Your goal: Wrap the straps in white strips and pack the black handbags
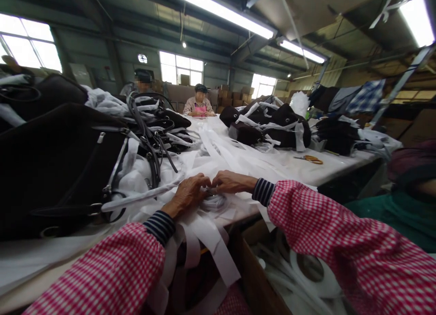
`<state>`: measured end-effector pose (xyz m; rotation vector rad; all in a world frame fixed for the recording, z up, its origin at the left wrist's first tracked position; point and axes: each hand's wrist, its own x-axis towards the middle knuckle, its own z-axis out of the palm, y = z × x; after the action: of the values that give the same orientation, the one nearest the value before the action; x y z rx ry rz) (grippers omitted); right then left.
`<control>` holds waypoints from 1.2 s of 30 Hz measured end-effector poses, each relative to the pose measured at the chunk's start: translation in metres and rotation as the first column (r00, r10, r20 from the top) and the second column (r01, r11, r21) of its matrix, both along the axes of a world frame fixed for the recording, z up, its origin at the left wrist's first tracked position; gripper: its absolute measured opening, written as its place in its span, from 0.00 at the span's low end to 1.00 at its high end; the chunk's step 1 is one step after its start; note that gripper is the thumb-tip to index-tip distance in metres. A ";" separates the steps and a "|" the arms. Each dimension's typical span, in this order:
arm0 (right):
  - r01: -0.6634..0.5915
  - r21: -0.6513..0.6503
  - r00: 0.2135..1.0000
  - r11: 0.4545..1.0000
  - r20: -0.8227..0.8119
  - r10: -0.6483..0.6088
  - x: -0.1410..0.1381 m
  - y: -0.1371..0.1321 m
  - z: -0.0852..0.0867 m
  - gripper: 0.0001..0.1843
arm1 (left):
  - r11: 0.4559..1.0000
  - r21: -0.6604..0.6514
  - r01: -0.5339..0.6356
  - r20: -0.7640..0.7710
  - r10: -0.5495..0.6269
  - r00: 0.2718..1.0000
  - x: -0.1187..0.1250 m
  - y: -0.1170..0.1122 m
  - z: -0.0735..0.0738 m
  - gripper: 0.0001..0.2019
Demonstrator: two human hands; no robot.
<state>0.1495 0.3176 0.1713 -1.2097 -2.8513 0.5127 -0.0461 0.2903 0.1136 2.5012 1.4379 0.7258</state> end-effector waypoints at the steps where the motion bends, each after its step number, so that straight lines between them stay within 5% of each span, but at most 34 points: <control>1: 0.051 0.020 0.998 0.998 -0.047 -0.050 0.000 0.000 0.000 0.09 | 1.000 0.001 0.005 -0.008 -0.005 1.000 -0.001 0.002 0.000 0.07; 3: 0.134 0.036 0.985 0.990 -0.115 -0.129 -0.001 0.000 0.000 0.14 | 1.000 0.005 0.020 -0.020 -0.020 1.000 -0.002 0.004 -0.002 0.06; 9: 0.226 -0.110 0.971 0.968 -0.055 -0.232 -0.013 0.001 0.006 0.03 | 0.994 0.055 0.091 -0.108 -0.085 0.990 -0.001 0.004 -0.004 0.08; 19: 0.240 0.110 0.971 0.965 -0.032 -0.237 -0.008 -0.012 -0.005 0.07 | 0.903 0.229 0.363 -0.301 -0.290 0.909 -0.006 -0.002 -0.004 0.08; 26: 0.239 0.179 0.970 0.954 -0.078 -0.228 -0.004 -0.011 -0.015 0.04 | 0.937 0.171 0.305 -0.249 -0.258 0.934 -0.003 -0.002 -0.001 0.06; 33: 0.015 0.045 0.983 0.999 -0.184 -0.006 0.011 -0.008 -0.012 0.14 | 0.964 0.067 0.256 -0.102 -0.248 0.963 -0.004 0.006 -0.006 0.08; 36: 0.058 0.062 0.979 0.996 -0.201 -0.044 0.010 -0.013 -0.012 0.14 | 0.971 0.056 0.230 -0.045 -0.228 0.973 -0.004 0.011 -0.011 0.07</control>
<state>0.1597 0.3048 0.1589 -1.1464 -2.6409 0.5003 -0.0498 0.3014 0.1022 2.6821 1.1262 0.6902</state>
